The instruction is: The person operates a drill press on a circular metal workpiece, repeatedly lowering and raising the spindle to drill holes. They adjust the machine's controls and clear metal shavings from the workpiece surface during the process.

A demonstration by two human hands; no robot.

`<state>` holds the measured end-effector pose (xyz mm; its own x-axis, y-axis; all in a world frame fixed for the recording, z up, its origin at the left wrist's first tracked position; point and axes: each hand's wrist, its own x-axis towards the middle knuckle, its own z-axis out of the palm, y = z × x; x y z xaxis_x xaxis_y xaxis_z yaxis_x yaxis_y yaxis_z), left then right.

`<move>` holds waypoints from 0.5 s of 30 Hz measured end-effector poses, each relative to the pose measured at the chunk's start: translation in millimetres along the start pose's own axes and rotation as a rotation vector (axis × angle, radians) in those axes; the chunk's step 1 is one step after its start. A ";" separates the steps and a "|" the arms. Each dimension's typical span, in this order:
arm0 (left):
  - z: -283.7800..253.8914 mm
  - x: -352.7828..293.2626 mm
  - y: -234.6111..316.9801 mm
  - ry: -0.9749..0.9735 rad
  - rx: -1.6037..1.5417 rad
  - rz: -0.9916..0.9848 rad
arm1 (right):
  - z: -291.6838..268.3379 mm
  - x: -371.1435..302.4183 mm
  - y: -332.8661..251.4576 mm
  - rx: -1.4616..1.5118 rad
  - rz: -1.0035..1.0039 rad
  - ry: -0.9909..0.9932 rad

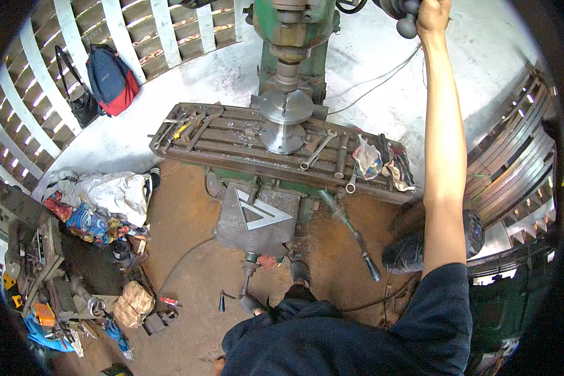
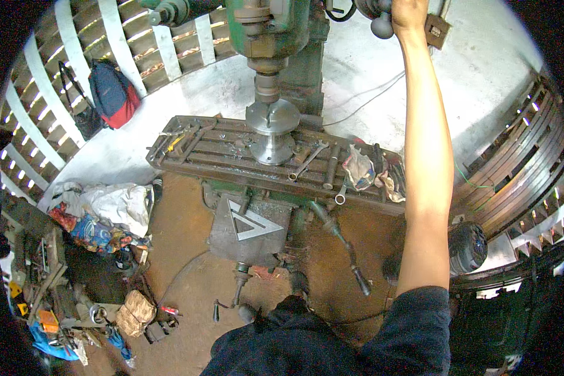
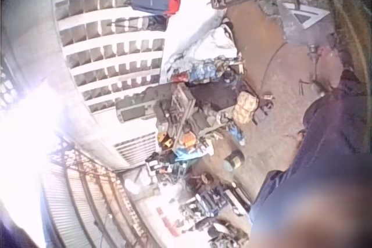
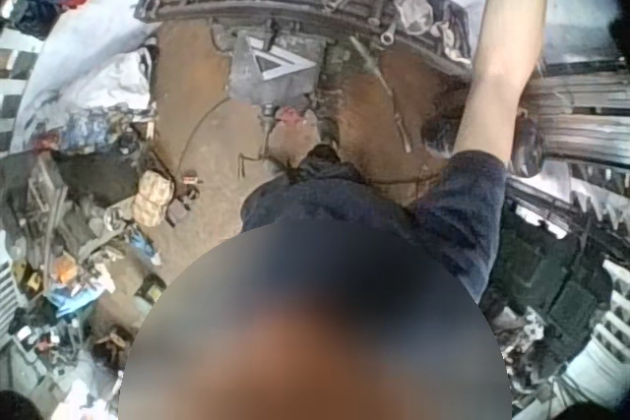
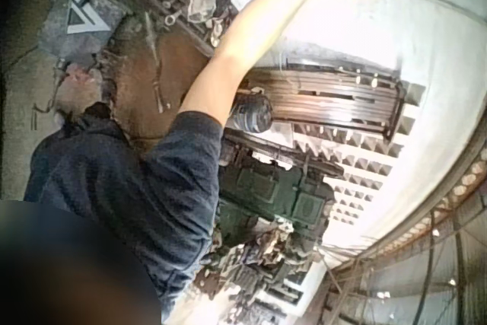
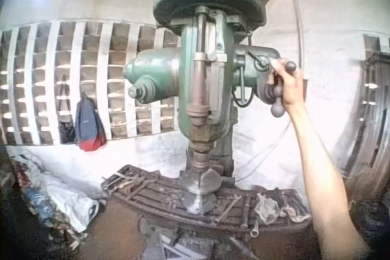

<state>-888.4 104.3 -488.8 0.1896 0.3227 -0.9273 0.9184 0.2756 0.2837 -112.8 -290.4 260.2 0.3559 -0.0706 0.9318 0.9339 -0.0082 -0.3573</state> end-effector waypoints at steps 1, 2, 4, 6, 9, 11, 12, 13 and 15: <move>9.5 0.1 -2.6 0.009 0.053 0.034 | 0.1 -0.6 1.8 0.026 -0.001 0.051; 16.9 -0.4 -2.5 0.023 0.108 0.070 | 1.7 -1.3 3.6 0.052 -0.001 0.102; 35.9 -0.2 8.7 0.050 0.224 0.167 | 6.7 -1.8 2.9 0.018 -0.087 0.140; 54.6 -2.5 32.6 0.071 0.234 0.269 | 13.4 -3.6 -1.2 0.034 -0.113 0.211; 73.6 -19.7 86.3 0.003 -0.365 0.261 | 20.4 -11.9 -7.9 0.141 -0.178 0.285; 76.9 -40.9 127.4 0.012 -0.366 0.254 | 20.4 -21.0 -10.2 0.314 -0.181 0.203; 78.8 -52.4 146.9 -0.010 -0.414 0.275 | 19.3 -27.3 -11.4 0.454 -0.148 0.092; 81.8 -65.1 162.5 -0.040 -0.476 0.316 | 19.5 -29.1 -7.8 0.471 -0.181 0.160; 87.4 -85.5 187.1 0.002 -0.430 0.322 | 19.5 -31.9 0.1 0.485 -0.287 0.234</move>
<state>-702.4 49.1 -377.8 0.4371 0.4534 -0.7768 0.5890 0.5084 0.6282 -123.4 -268.7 231.6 0.1221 -0.3506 0.9285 0.9198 0.3916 0.0269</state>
